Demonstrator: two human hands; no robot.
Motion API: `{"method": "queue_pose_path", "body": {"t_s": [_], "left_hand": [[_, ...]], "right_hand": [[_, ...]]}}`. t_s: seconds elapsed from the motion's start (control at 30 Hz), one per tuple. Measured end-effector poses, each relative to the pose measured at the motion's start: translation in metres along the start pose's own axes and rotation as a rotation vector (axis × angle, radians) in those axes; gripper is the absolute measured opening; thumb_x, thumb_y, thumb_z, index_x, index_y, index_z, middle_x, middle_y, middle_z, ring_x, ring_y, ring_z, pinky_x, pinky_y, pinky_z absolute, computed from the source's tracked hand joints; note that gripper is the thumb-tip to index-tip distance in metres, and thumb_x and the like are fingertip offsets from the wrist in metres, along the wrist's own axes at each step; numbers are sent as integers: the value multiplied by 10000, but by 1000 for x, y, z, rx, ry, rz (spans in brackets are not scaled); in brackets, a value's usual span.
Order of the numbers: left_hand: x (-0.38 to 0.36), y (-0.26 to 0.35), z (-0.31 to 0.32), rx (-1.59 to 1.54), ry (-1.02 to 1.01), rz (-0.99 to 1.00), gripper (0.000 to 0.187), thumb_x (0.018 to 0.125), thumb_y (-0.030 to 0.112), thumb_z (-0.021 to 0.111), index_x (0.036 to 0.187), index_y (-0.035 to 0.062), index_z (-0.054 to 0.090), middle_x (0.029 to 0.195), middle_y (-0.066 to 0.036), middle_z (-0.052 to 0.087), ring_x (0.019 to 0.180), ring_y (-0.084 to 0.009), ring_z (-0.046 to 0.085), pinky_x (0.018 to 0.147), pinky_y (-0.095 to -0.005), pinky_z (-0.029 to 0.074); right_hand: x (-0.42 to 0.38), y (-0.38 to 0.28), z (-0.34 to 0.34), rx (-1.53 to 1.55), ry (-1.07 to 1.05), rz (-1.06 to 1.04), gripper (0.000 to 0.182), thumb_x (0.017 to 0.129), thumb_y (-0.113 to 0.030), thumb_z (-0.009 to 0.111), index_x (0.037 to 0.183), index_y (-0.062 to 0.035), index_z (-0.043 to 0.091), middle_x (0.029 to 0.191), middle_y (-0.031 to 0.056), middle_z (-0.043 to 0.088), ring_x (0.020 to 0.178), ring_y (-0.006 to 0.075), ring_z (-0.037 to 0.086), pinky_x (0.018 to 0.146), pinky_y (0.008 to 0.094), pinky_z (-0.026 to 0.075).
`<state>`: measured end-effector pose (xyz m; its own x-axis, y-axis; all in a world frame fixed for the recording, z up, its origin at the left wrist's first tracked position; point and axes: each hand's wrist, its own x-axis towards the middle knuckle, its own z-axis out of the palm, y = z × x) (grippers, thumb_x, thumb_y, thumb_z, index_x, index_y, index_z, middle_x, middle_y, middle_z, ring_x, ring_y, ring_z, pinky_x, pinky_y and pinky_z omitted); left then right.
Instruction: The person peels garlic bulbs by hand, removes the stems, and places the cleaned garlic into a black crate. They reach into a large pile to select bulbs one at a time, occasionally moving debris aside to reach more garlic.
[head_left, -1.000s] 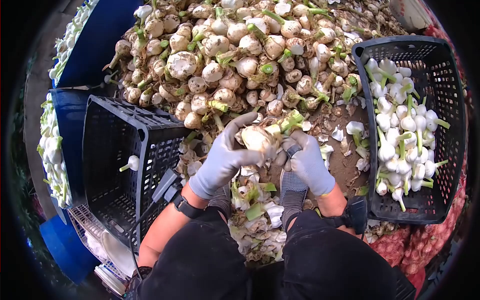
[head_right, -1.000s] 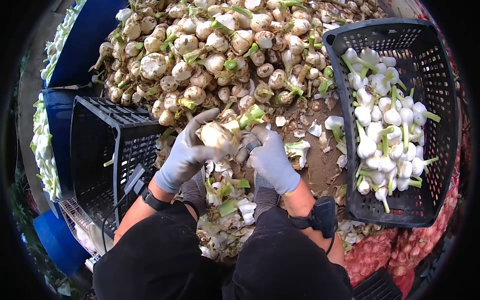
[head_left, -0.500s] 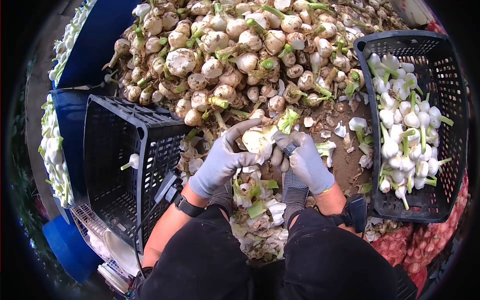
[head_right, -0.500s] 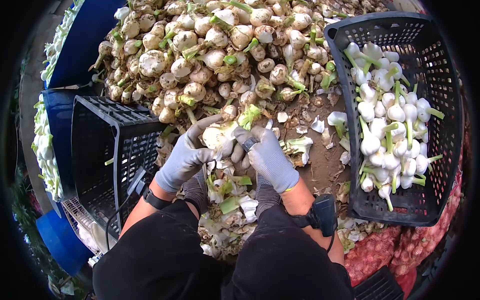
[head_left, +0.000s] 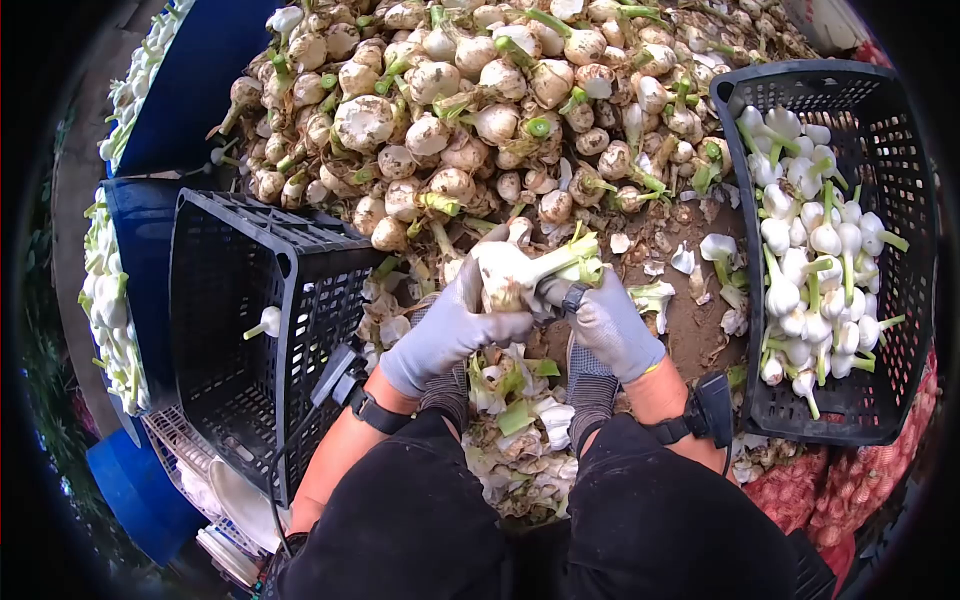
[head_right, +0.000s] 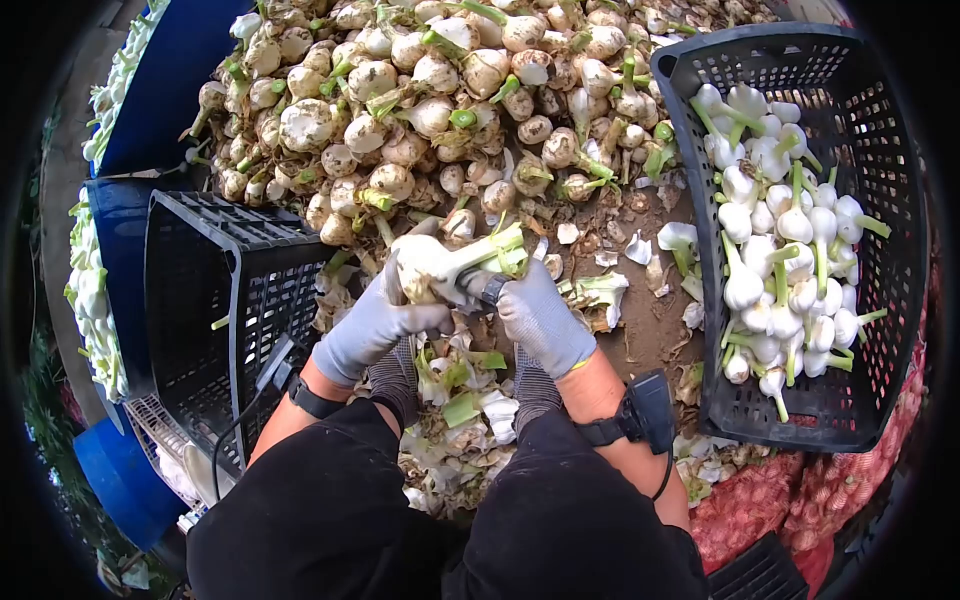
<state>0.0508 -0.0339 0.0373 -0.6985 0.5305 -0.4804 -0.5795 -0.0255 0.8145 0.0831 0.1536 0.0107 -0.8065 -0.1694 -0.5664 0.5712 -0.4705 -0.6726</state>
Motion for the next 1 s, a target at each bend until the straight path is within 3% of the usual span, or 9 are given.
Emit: {"method": "queue_pose_path", "body": {"t_s": [0.13, 0.27, 0.4, 0.57, 0.7, 0.77, 0.83, 0.9, 1.0], "left_hand": [[-7, -35, -32, 319, 114, 129, 871, 884, 260, 663, 1536, 27, 136, 1147, -84, 588, 921, -140, 610, 855, -278, 489], [11, -28, -19, 472, 488, 100, 306, 1028, 165, 463, 1274, -14, 502, 1030, -74, 651, 905, -113, 614, 809, -229, 490], [11, -7, -12, 778, 202, 571, 464, 976, 346, 561, 1282, -2, 529, 1272, -168, 556, 1096, -198, 571, 952, -329, 468], [4, -6, -7, 28, 151, 102, 432, 861, 275, 738, 1141, -16, 584, 1227, -107, 585, 1053, -148, 593, 916, -300, 497], [-14, -4, -17, -166, 106, -44, 479, 929, 353, 660, 1205, -25, 557, 1108, -126, 639, 993, -188, 653, 853, -317, 552], [-16, -1, -18, -361, 51, -19, 564, 946, 322, 641, 1345, -32, 458, 1128, -126, 638, 1025, -218, 656, 823, -321, 565], [-6, -13, -35, 751, 83, 748, 632, 982, 354, 577, 1427, -36, 356, 1146, -128, 635, 1067, -241, 644, 833, -348, 567], [-12, -6, -30, 599, 87, 522, 577, 1016, 416, 487, 1358, -45, 436, 1148, -133, 639, 1032, -230, 653, 821, -349, 569], [-4, -6, -22, -170, 228, -20, 558, 1025, 483, 421, 1190, -29, 565, 1093, -124, 652, 969, -191, 657, 757, -316, 567]], "right_hand": [[-8, -3, -3, -144, 42, 8, 275, 858, -59, 642, 1116, 34, 619, 972, 46, 687, 830, 100, 632, 734, 242, 510], [-30, -3, 2, -424, -200, 4, 321, 878, -109, 674, 1144, 48, 591, 1000, 71, 690, 865, 117, 644, 768, 274, 523], [-14, 6, -10, -168, 1, 85, 362, 889, -148, 680, 1177, 44, 577, 1010, 69, 687, 898, 123, 637, 830, 298, 513], [-26, -12, 4, -355, -255, 40, 201, 886, -106, 633, 1049, 12, 638, 922, 85, 706, 827, 160, 665, 725, 331, 533], [-5, -26, -33, -1065, 382, 80, 202, 852, -163, 631, 919, 24, 673, 758, 175, 687, 705, 284, 685, 679, 389, 543], [-3, -19, -46, -1336, 348, 90, 257, 850, -217, 639, 943, 20, 669, 812, 205, 683, 758, 326, 685, 719, 425, 548], [-21, -25, -24, -1566, -106, 26, 377, 850, -322, 682, 1012, 18, 654, 895, 220, 679, 830, 357, 674, 756, 449, 542], [-19, -32, -3, -1815, -204, 181, 490, 830, -405, 709, 1104, -8, 624, 988, 204, 672, 886, 359, 664, 770, 453, 534], [-22, -33, 11, -1282, 82, -533, 427, 799, -288, 725, 1158, -87, 609, 970, 135, 666, 893, 307, 654, 753, 427, 506]]}}
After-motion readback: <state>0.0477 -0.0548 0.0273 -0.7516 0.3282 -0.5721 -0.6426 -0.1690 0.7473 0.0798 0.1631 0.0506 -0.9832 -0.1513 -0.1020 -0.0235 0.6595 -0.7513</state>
